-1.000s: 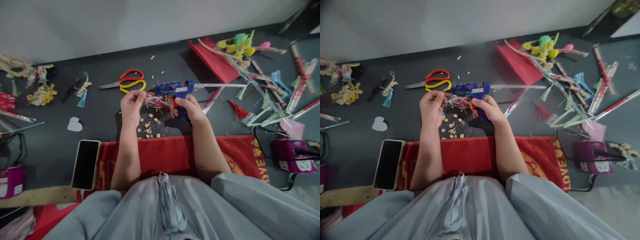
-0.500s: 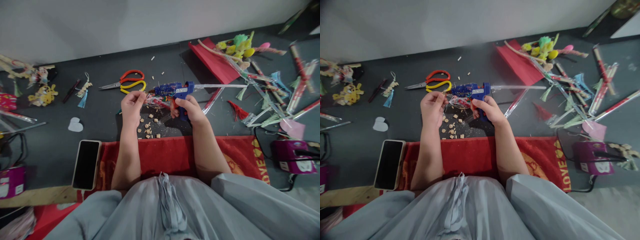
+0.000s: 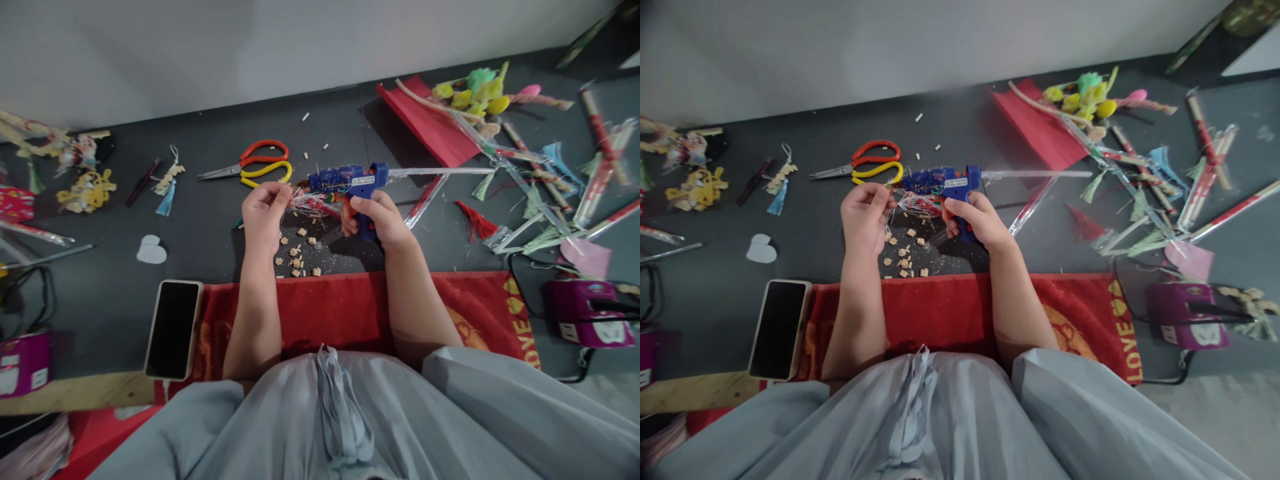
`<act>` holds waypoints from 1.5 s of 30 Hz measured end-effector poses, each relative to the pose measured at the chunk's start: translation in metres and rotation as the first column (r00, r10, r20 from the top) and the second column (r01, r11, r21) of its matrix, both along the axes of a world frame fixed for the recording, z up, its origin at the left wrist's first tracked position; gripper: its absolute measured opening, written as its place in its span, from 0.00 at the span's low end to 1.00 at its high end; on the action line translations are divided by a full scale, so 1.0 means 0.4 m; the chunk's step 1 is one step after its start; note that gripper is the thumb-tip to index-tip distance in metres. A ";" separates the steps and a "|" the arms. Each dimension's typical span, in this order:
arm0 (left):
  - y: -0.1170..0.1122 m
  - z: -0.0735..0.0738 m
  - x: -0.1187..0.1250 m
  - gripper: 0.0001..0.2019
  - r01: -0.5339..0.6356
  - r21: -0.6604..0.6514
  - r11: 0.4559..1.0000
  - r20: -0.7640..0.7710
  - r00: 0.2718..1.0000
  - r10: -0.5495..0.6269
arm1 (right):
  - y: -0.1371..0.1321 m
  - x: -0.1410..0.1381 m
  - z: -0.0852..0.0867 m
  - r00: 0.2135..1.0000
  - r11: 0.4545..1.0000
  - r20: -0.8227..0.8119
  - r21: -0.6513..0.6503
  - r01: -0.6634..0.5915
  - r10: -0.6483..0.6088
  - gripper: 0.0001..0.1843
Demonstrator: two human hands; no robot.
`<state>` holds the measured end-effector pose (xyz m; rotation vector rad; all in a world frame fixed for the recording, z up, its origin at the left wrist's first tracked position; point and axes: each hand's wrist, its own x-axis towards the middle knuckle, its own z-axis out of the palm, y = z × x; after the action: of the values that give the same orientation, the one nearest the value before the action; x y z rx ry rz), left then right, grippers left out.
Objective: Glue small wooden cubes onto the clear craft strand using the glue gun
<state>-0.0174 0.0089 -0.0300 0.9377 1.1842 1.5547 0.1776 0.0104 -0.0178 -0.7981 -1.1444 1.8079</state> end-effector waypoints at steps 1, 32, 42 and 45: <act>0.000 0.000 0.000 0.15 0.002 0.000 1.000 -0.003 1.000 -0.002 | 0.000 0.000 0.000 1.000 1.000 -0.002 0.000 -0.001 0.001 0.17; 0.000 -0.002 -0.001 0.13 0.002 0.016 1.000 -0.007 1.000 -0.002 | 0.002 0.001 0.001 1.000 1.000 -0.001 0.012 -0.018 0.018 0.19; 0.002 0.001 0.001 0.15 -0.022 0.001 1.000 0.014 1.000 0.022 | 0.006 0.005 -0.007 0.999 1.000 -0.042 0.008 0.010 -0.010 0.17; 0.003 0.000 0.002 0.14 -0.013 0.010 1.000 0.025 1.000 0.012 | 0.006 0.004 -0.007 0.999 1.000 -0.042 0.000 0.007 -0.007 0.16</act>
<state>-0.0168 0.0099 -0.0299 0.9168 1.1680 1.5793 0.1793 0.0128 -0.0206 -0.7597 -1.1134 1.8105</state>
